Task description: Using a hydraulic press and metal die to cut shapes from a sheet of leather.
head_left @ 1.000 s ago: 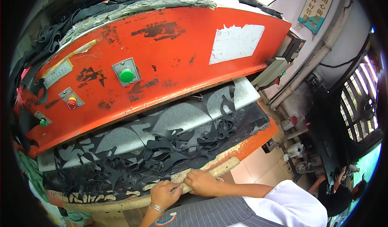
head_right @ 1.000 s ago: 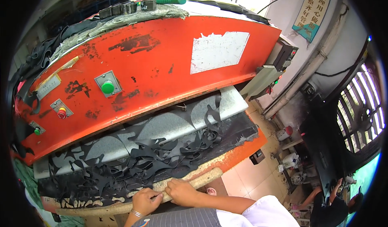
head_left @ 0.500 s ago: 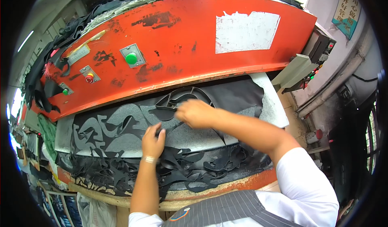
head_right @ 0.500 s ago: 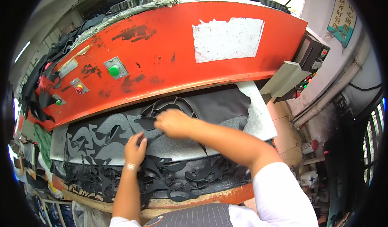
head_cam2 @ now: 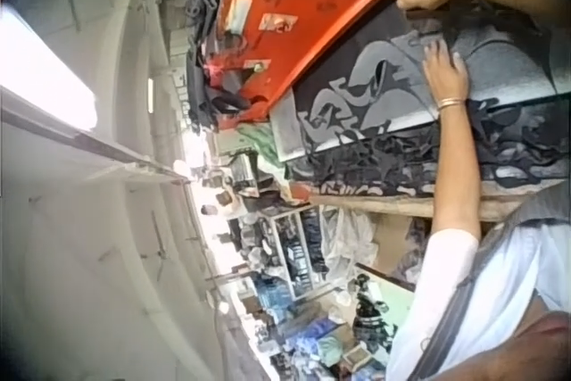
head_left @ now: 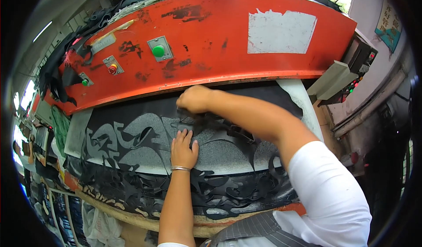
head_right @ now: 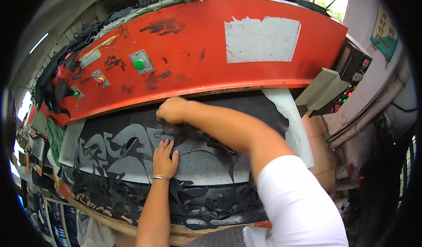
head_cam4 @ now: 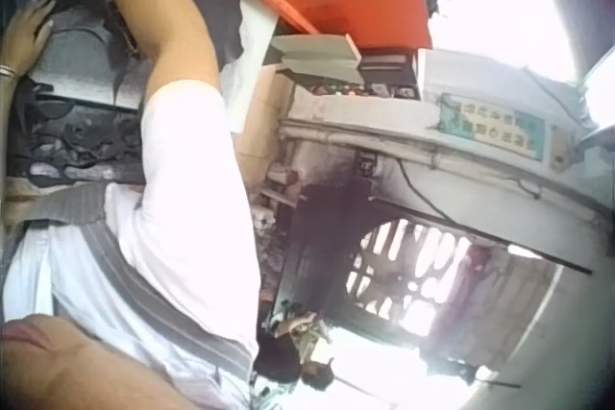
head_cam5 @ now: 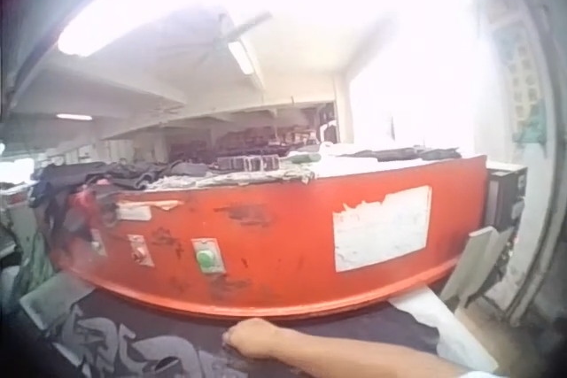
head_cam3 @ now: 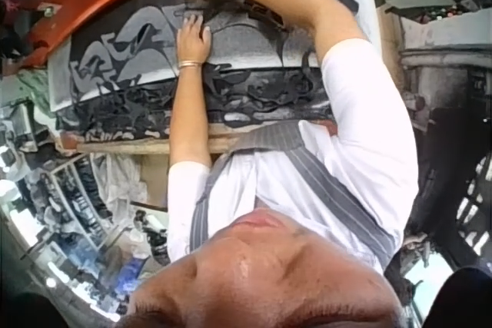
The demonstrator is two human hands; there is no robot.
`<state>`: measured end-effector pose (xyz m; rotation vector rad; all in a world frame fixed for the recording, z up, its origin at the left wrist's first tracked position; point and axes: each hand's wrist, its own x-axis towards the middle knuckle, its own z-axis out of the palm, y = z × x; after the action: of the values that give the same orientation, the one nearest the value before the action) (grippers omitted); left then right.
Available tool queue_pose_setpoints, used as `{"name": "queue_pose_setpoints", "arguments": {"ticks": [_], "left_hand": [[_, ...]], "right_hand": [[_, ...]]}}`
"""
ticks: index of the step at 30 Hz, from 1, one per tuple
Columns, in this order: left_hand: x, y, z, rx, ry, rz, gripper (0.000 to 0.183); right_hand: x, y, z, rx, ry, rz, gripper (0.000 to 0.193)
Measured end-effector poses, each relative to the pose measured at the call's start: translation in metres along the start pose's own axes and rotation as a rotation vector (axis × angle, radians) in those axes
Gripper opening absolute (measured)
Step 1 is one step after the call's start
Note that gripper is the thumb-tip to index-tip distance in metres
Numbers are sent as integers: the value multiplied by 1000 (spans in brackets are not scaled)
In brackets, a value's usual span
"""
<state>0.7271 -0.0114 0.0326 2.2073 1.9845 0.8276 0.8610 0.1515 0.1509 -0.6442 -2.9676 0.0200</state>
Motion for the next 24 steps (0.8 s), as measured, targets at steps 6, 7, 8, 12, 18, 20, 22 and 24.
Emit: {"name": "queue_pose_setpoints", "arguments": {"ticks": [6,7,8,12,18,20,22,24], "left_hand": [[2,-2,9,-3,12,12,42],[2,-4,8,0,12,4,42],[2,-4,9,1,5,2,42],[2,-7,11,34,23,23,42],[8,13,16,7,170,-45,35],[18,43,16,-224,102,-2,29],[22,75,24,-369,15,16,26],[20,101,37,-501,-91,-9,28]], "right_hand": [[-167,26,-113,-172,326,233,15],[-198,20,-123,-159,369,338,23],[-230,15,-126,-174,402,547,34],[-318,15,-124,-51,584,979,39],[-352,47,-20,328,577,1265,31],[-339,54,4,382,593,1312,29],[-324,55,16,682,619,1402,24],[-321,62,25,724,592,1435,22]]}}
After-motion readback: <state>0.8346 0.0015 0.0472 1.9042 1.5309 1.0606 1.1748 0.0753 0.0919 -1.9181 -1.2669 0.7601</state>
